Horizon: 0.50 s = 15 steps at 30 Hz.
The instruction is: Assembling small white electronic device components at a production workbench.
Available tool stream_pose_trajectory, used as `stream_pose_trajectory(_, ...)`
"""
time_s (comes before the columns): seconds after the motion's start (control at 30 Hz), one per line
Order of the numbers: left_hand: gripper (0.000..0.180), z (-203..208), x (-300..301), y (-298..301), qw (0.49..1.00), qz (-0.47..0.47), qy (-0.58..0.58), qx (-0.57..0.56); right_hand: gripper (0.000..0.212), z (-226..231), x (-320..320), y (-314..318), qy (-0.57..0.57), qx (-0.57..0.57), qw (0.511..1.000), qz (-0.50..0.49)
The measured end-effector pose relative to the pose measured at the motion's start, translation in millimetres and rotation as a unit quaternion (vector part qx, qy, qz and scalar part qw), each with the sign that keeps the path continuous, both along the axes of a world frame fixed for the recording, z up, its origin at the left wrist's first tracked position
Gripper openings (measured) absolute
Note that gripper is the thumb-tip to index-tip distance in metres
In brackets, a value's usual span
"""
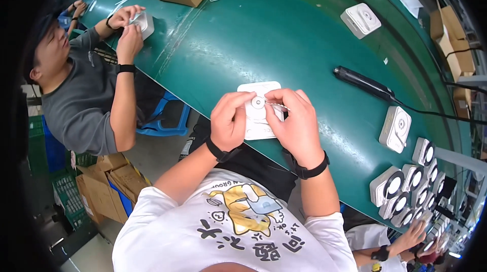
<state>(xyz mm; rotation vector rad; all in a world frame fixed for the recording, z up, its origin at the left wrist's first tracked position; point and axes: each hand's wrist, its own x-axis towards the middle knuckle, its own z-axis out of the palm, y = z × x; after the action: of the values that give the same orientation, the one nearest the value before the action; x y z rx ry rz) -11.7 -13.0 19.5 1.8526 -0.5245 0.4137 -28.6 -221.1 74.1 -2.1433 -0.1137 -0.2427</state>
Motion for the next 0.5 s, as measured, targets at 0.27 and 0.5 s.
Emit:
stream_pose_trajectory(0.27,0.031,-5.1,-2.7,-7.6,1.0,-0.005,-0.006,-0.009,0.028,3.5,-6.6,-5.9,-0.024,-0.034,0.999,0.007)
stream_pose_trajectory(0.5,0.026,-5.1,-4.3,-7.0,1.0,-0.01,0.01,-0.005,0.029,-5.0,-5.9,-1.9,-0.063,-0.05,0.997,-0.013)
